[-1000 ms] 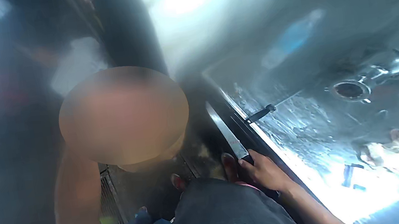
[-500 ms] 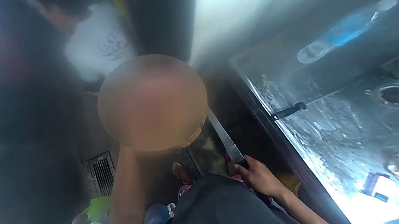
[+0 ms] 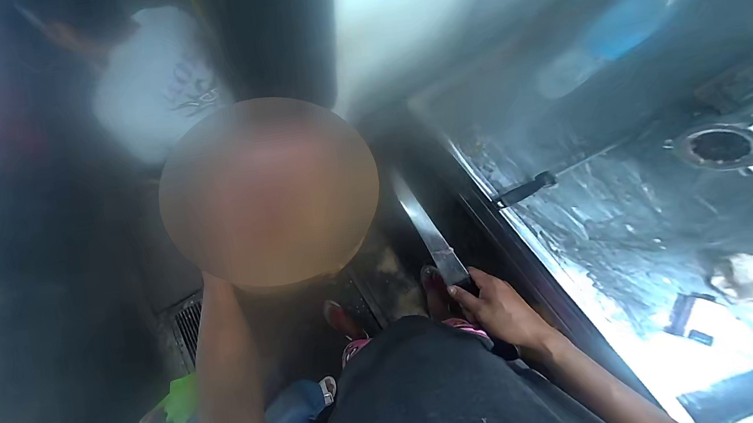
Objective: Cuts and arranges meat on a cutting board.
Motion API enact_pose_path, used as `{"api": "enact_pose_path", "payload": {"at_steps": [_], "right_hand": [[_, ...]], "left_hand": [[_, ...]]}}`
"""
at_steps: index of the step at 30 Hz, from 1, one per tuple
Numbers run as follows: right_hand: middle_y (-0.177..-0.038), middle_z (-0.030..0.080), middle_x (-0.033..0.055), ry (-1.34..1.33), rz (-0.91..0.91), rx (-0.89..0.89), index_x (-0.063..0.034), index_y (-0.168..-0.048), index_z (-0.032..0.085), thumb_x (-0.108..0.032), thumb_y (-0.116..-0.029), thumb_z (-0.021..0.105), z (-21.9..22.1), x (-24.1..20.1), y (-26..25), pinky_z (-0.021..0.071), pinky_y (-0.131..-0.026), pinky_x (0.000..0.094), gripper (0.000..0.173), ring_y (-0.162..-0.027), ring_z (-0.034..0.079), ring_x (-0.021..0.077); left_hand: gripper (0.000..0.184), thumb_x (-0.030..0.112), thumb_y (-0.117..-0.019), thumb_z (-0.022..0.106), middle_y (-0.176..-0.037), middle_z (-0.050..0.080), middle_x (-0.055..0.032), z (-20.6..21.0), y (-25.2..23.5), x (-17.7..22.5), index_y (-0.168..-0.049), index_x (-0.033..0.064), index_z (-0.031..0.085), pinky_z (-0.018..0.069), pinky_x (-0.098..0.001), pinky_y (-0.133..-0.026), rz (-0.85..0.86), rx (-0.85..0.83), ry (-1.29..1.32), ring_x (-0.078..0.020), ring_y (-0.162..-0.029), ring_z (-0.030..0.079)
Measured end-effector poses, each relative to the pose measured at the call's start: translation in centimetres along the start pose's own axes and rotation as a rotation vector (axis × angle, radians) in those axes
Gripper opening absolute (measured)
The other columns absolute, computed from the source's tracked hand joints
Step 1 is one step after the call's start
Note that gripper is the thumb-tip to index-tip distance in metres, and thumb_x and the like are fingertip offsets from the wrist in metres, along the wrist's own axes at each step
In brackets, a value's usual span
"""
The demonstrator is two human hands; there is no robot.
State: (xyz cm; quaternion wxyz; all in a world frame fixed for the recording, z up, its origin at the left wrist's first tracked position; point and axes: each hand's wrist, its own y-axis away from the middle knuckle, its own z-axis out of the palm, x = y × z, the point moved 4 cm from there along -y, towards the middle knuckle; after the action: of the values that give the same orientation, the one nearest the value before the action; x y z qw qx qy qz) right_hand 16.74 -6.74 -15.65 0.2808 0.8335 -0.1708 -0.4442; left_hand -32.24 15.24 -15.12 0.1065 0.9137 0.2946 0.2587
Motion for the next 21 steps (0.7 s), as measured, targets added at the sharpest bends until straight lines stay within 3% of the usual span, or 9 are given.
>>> {"api": "enact_pose_path", "payload": {"at_steps": [3,5,7,9,11,13,16,19,21], "right_hand": [[-0.077,0.065,0.0067,-0.007,0.037,-0.006,-0.0101,-0.121,0.059,-0.033,-0.1039,0.06,-0.4,2.2,0.8,0.0587,-0.06,0.0407,0.028,-0.059,0.065,0.0184],[-0.077,0.066,0.0072,-0.03,0.041,-0.015,-0.01,-0.118,0.06,-0.034,-0.1034,0.06,-0.6,3.3,1.0,0.059,-0.059,0.0415,0.028,-0.059,0.065,0.0193],[-0.08,0.065,0.0083,-0.036,0.033,-0.026,-0.009,-0.119,0.06,-0.034,-0.1033,0.06,-0.6,3.9,0.9,0.0583,-0.063,0.0437,0.029,-0.062,0.065,0.0207],[-0.082,0.065,0.0095,-0.025,0.019,-0.043,-0.0084,-0.118,0.061,-0.033,-0.1032,0.06,-0.9,3.8,0.2,0.0582,-0.065,0.0454,0.029,-0.064,0.065,0.0219],[-0.08,0.065,0.0091,0.0,0.018,-0.07,-0.0083,-0.117,0.06,-0.034,-0.1041,0.059,-1.3,3.2,-0.5,0.0584,-0.064,0.0441,0.028,-0.063,0.065,0.0211],[-0.079,0.064,0.0088,0.022,0.012,-0.096,-0.0079,-0.117,0.059,-0.033,-0.1053,0.058,-1.4,2.7,-1.0,0.0583,-0.062,0.0426,0.027,-0.061,0.065,0.0203],[-0.079,0.065,0.0086,0.051,-0.016,-0.106,-0.009,-0.116,0.059,-0.034,-0.1054,0.057,-1.3,1.6,-1.7,0.0593,-0.063,0.0421,0.027,-0.061,0.066,0.0202],[-0.078,0.064,0.0076,0.021,-0.027,-0.092,-0.0088,-0.116,0.059,-0.034,-0.1049,0.058,-1.5,0.9,-1.6,0.0586,-0.061,0.0407,0.028,-0.059,0.064,0.0192],[-0.076,0.064,0.0072,-0.015,-0.005,-0.09,-0.0082,-0.118,0.059,-0.033,-0.105,0.058,-1.1,1.0,-1.3,0.0591,-0.058,0.0387,0.028,-0.057,0.064,0.0181]], "left_hand": [[0.032,0.022,-0.1021,0.057,-0.103,0.07,-0.0186,-0.2,-0.4,-0.4,-0.121,-0.0018,0.065,0.0604,-0.0486,-0.081,0.013,-0.059,0.37,-0.0261,-0.086,0.071],[0.034,0.024,-0.106,0.053,-0.104,0.07,-0.0168,-1.2,1.0,0.2,-0.128,-0.0012,0.061,0.0618,-0.044,-0.08,0.041,-0.133,0.543,-0.0223,-0.082,0.071],[0.031,0.024,-0.1074,0.05,-0.097,0.071,-0.0144,-2.6,3.0,1.0,-0.123,-0.0004,0.063,0.0611,-0.0413,-0.073,0.07,-0.089,0.557,-0.0199,-0.076,0.07],[0.033,0.025,-0.1089,0.048,-0.096,0.069,-0.015,-3.3,5.0,2.4,-0.12,0.0005,0.066,0.0597,-0.044,-0.073,0.122,-0.025,0.479,-0.0215,-0.076,0.068],[0.035,0.027,-0.108,0.049,-0.102,0.07,-0.0206,-1.8,7.3,5.1,-0.121,0.0003,0.066,0.0584,-0.0528,-0.08,0.15,0.003,0.283,-0.0304,-0.087,0.07],[0.04,0.032,-0.1067,0.051,-0.115,0.069,-0.0245,2.4,10.8,9.1,-0.126,0.0007,0.065,0.0543,-0.0596,-0.093,0.16,-0.089,0.004,-0.0383,-0.105,0.069],[0.037,0.031,-0.106,0.05,-0.112,0.07,-0.0215,8.5,15.5,13.6,-0.122,0.0035,0.068,0.0549,-0.0577,-0.093,0.284,-0.23,-0.25,-0.0371,-0.107,0.069],[0.035,0.028,-0.1054,0.052,-0.115,0.072,-0.0201,7.8,15.5,12.8,-0.127,0.0062,0.069,0.0538,-0.0568,-0.097,0.28,-0.168,-0.224,-0.0361,-0.11,0.069],[0.037,0.03,-0.1053,0.051,-0.114,0.071,-0.0226,7.0,12.7,9.9,-0.12,0.0015,0.07,0.0525,-0.0584,-0.097,0.181,-0.117,-0.224,-0.0384,-0.111,0.068]]}}
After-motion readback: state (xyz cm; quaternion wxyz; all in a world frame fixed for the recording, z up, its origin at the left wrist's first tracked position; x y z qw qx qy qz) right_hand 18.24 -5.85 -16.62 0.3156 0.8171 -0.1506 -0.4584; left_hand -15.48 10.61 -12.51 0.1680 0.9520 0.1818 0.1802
